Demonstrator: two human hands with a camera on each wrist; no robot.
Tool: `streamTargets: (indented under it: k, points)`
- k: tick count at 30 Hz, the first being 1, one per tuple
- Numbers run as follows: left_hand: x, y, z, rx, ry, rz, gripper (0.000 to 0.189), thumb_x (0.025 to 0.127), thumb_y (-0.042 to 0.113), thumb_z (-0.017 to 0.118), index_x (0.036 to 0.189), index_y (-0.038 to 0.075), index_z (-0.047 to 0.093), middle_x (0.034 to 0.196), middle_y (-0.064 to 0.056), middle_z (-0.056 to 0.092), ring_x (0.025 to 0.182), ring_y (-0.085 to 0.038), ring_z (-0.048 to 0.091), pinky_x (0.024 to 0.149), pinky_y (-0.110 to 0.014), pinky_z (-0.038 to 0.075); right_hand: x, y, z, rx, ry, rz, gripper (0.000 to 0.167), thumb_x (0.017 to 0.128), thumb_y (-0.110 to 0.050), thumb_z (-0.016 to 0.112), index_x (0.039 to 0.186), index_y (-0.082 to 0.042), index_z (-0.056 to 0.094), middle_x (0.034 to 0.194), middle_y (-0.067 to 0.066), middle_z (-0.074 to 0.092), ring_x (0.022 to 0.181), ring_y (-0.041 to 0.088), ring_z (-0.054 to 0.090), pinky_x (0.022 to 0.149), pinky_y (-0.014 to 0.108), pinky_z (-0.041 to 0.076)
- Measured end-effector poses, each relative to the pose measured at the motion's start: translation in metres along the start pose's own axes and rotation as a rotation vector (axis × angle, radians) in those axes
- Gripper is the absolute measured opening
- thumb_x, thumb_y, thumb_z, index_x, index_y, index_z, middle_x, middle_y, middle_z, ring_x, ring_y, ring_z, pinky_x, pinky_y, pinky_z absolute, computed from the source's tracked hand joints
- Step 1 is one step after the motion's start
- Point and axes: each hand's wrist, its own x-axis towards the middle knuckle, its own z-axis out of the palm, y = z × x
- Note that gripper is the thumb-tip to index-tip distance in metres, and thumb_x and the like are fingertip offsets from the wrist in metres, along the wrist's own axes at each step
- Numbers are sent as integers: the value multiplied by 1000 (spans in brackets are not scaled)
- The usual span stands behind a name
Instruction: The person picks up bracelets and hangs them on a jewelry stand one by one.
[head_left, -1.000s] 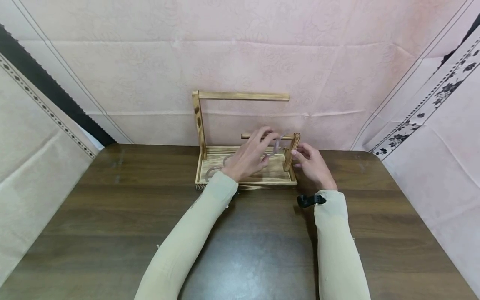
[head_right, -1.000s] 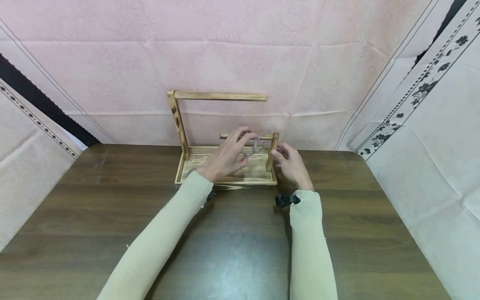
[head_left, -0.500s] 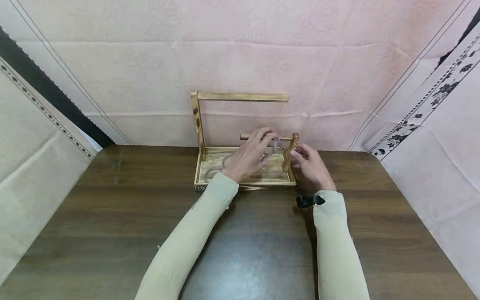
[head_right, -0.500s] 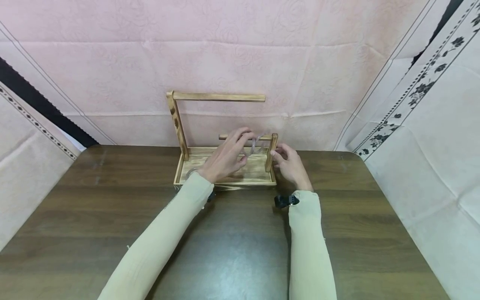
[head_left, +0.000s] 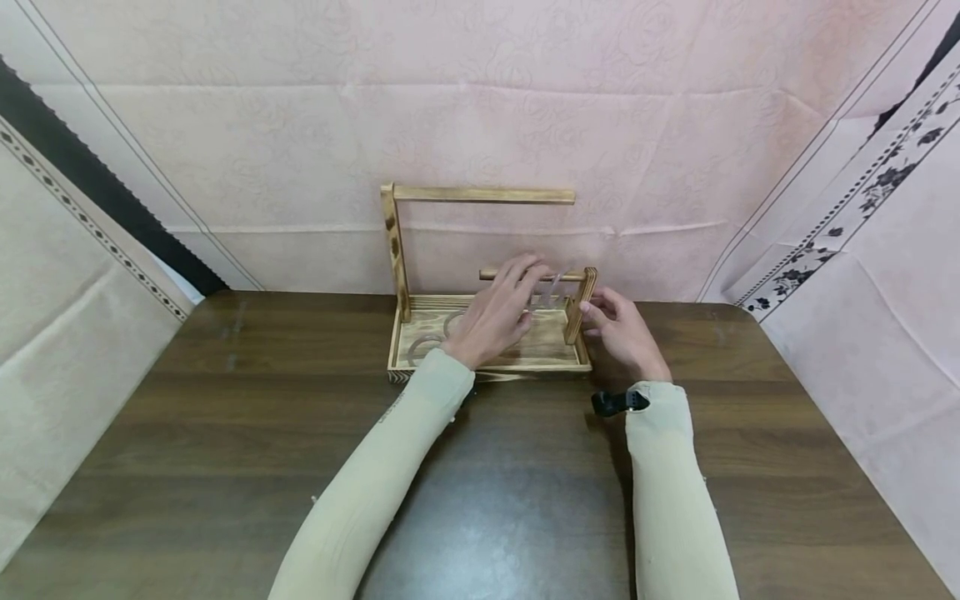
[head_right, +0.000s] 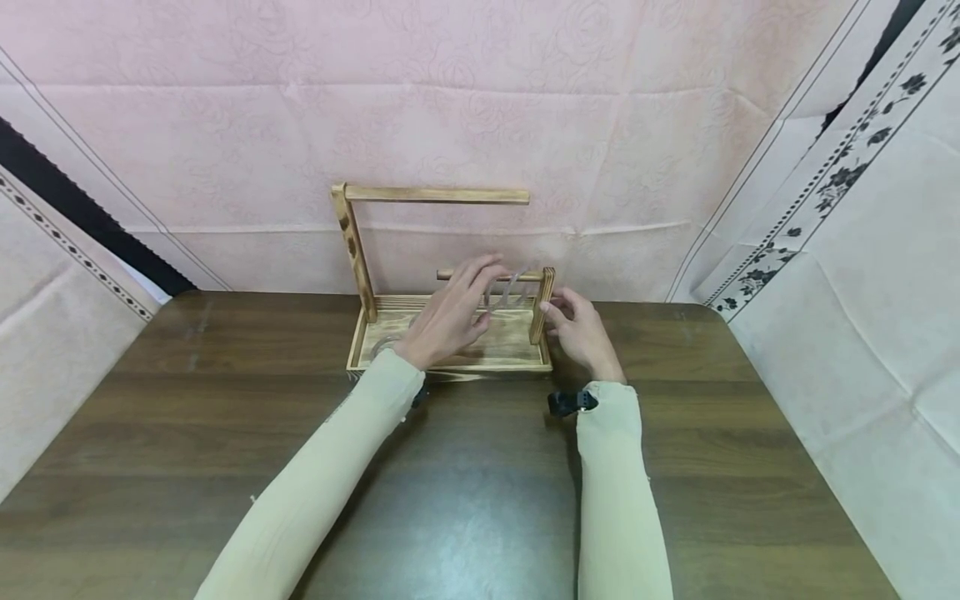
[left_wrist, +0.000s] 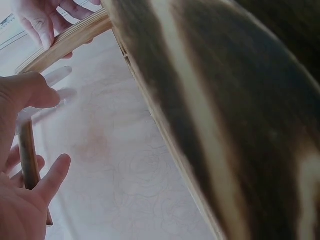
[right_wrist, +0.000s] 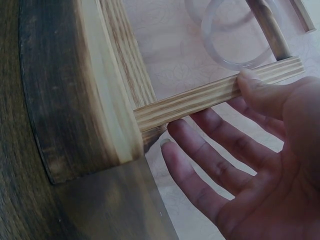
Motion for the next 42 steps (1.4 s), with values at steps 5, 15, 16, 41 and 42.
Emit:
streamTargets:
  k: [5,15,16,41,42]
  points:
    - [-2,0,-2,-8,-1,2,72,80,-1,75,145,11,45,156,-13,43,144,-25,43,59,-18,54,0,0,0,-8,2,-5,39,109,-26,49,140,-3,51,136,23,58,121,37,60,102,56,55]
    - [-10,-2,-12,-6,7,11,75,80,0,76,147,11,44,157,-13,41,145,-27,40,96,-28,58,0,0,0,-8,1,2,40,109,-27,49,140,-3,50,136,23,57,122,38,59,103,57,54]
    - [-11,-2,-13,0,8,15,75,80,0,76,147,11,45,157,-13,42,145,-27,40,99,-29,57,0,0,0,-10,0,1,40,109,-27,49,141,-3,50,136,23,57,122,38,59,103,57,54]
    - [-42,-18,-34,51,15,82,51,84,-1,70,132,8,58,137,-14,55,123,-30,53,105,-40,50,-1,0,-1,-37,-15,-22,41,109,-28,48,140,-1,48,137,24,55,124,38,58,103,56,54]
    - [-44,-20,-35,55,15,83,49,85,1,70,132,8,59,137,-14,56,122,-30,54,104,-40,51,-1,0,-2,-37,-14,-22,41,109,-28,48,141,-1,48,137,25,55,124,39,58,103,56,54]
